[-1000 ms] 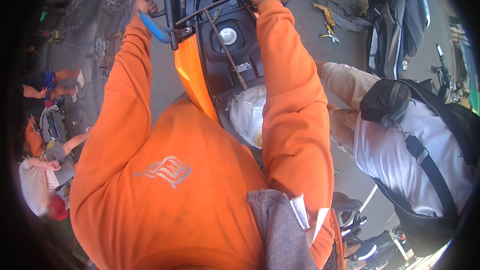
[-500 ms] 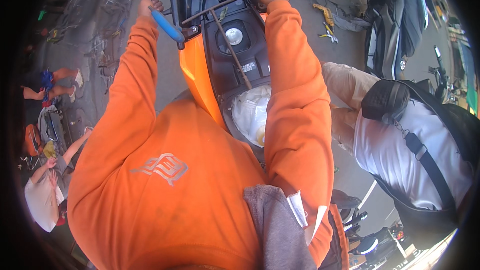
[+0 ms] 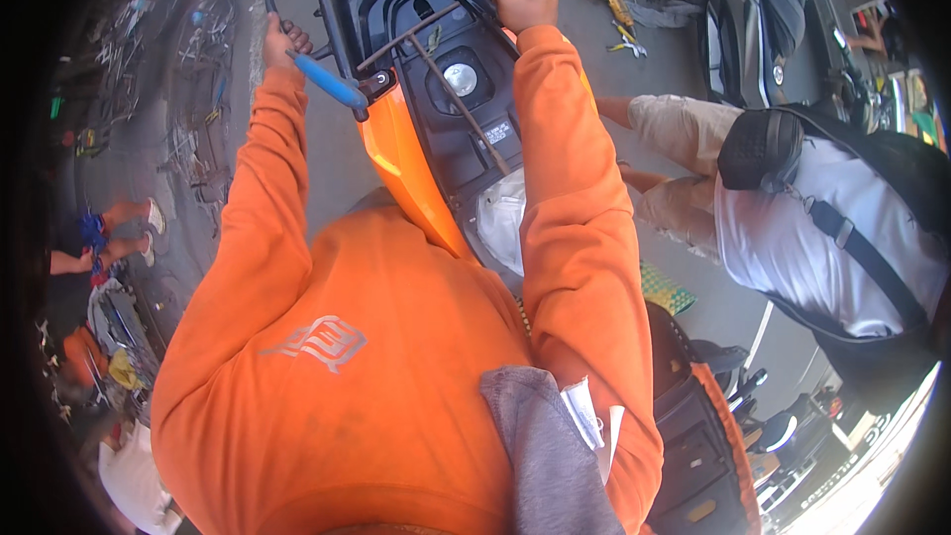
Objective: The person uses a T-handle wrench and a screwdriver to loosen and tighten fasteners on the under-seat area of an orange scooter. They remove a black plastic floorboard, adjust internal components, and reposition the floorboard while working in a busy outdoor repair area.
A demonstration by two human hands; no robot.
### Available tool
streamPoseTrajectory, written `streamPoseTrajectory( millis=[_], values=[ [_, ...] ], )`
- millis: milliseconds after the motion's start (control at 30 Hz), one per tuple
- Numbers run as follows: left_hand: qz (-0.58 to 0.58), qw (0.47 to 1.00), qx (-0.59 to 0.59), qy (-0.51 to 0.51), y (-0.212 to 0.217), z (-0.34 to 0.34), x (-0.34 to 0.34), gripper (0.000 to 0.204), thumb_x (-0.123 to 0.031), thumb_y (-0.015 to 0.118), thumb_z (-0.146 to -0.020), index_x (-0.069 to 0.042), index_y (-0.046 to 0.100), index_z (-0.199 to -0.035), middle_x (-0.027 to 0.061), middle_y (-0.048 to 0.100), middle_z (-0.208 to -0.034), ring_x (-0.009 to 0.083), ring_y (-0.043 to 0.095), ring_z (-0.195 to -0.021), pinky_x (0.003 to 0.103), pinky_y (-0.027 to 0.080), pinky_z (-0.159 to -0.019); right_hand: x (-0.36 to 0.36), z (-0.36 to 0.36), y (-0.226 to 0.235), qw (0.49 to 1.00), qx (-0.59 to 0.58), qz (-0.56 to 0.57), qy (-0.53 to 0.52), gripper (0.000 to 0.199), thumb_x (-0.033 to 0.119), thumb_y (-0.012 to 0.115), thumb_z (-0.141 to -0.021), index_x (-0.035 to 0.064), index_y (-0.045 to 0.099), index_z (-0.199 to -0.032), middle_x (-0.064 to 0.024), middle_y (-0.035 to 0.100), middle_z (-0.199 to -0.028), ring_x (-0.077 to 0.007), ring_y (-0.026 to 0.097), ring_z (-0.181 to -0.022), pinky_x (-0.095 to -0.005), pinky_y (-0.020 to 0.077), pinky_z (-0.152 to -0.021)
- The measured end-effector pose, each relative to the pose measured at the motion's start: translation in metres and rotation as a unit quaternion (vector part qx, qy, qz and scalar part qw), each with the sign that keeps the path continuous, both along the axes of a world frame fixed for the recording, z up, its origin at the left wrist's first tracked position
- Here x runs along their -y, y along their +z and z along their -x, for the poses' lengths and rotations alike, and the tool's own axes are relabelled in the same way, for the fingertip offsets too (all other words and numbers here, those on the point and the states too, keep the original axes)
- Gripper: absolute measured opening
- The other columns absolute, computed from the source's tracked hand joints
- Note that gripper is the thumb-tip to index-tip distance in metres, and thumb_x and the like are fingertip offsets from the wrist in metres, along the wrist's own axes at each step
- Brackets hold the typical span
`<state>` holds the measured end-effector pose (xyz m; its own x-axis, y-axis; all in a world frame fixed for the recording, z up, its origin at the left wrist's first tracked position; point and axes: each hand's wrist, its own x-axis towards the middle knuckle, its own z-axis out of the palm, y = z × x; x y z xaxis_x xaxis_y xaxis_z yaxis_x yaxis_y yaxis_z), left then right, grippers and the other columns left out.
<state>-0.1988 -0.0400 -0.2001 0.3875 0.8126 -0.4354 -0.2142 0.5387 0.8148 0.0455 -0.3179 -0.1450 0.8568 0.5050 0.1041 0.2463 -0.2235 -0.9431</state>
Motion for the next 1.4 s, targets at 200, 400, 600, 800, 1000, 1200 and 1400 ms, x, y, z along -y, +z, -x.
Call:
streamPoseTrajectory(
  millis=[200,400,600,800,1000,1200,1400],
  values=[
    [-0.016,0.998,0.013,-0.059,-0.009,0.01,-0.007,0.048,-0.057,0.044,-0.102,-0.015,0.042,-0.079,-0.0025,0.035,-0.064,0.0137,0.036,-0.053,0.03,0.03,-0.05,0.006,-0.004,-0.009,0.998,0.069,0.002,0.005,0.019,0.016,0.072,-0.071,0.0076,0.078,-0.086,-0.0127,0.074,-0.08,-0.0251,0.071,-0.078,-0.0346,0.0548,-0.078],
    [-0.087,0.984,-0.042,-0.153,-0.015,0.029,-0.022,0.049,-0.055,0.043,-0.103,-0.011,0.046,-0.082,0.002,0.045,-0.068,0.015,0.042,-0.057,0.031,0.038,-0.054,0.015,0.002,-0.003,1.0,0.015,0.0,0.019,0.019,0.015,0.072,-0.073,0.0061,0.076,-0.089,-0.0109,0.074,-0.083,-0.0232,0.07,-0.076,-0.0344,0.0553,-0.075],
    [-0.161,0.972,-0.061,-0.163,-0.017,0.032,-0.026,0.045,-0.048,0.044,-0.105,-0.009,0.046,-0.083,0.0041,0.047,-0.07,0.0144,0.044,-0.057,0.03,0.039,-0.054,0.012,0.023,0.0,0.994,-0.031,-0.09,-0.053,0.011,0.0,0.073,-0.078,-0.0023,0.069,-0.087,-0.0044,0.068,-0.078,-0.0123,0.066,-0.07,-0.0271,0.054,-0.065],
    [-0.181,0.972,-0.093,-0.118,-0.016,0.031,-0.014,0.044,-0.045,0.043,-0.106,-0.007,0.046,-0.082,0.0049,0.048,-0.07,0.0139,0.044,-0.057,0.028,0.038,-0.054,0.005,0.031,-0.005,0.98,-0.005,-0.164,-0.11,0.007,0.001,0.073,-0.075,0.0006,0.068,-0.08,-0.0041,0.068,-0.078,-0.0111,0.063,-0.07,-0.0271,0.052,-0.064],
    [-0.21,0.958,-0.116,-0.16,-0.014,0.037,-0.019,0.046,-0.045,0.042,-0.106,-0.006,0.048,-0.083,0.0051,0.049,-0.07,0.0126,0.044,-0.058,0.026,0.037,-0.053,0.013,0.038,-0.006,0.982,-0.001,-0.161,-0.096,0.029,0.009,0.078,-0.08,-0.0004,0.065,-0.105,-0.0057,0.067,-0.089,-0.0145,0.065,-0.088,-0.0306,0.0524,-0.083],
    [-0.226,0.957,-0.102,-0.151,-0.018,0.036,-0.017,0.048,-0.048,0.042,-0.106,-0.006,0.049,-0.084,0.005,0.048,-0.069,0.0122,0.045,-0.057,0.025,0.036,-0.052,0.025,0.063,-0.01,0.947,0.002,-0.268,-0.177,0.051,0.016,0.073,-0.086,0.0005,0.052,-0.13,-0.0109,0.058,-0.12,-0.0226,0.057,-0.116,-0.0414,0.0454,-0.103],
    [-0.234,0.957,-0.102,-0.136,-0.016,0.036,-0.013,0.049,-0.048,0.042,-0.105,-0.005,0.049,-0.083,0.0055,0.048,-0.068,0.0121,0.045,-0.057,0.025,0.036,-0.052,0.045,0.077,-0.015,0.954,0.009,-0.228,-0.196,0.049,0.027,0.068,-0.091,0.0002,0.052,-0.129,-0.0106,0.057,-0.119,-0.0218,0.057,-0.111,-0.0388,0.0471,-0.096]
  ],
)
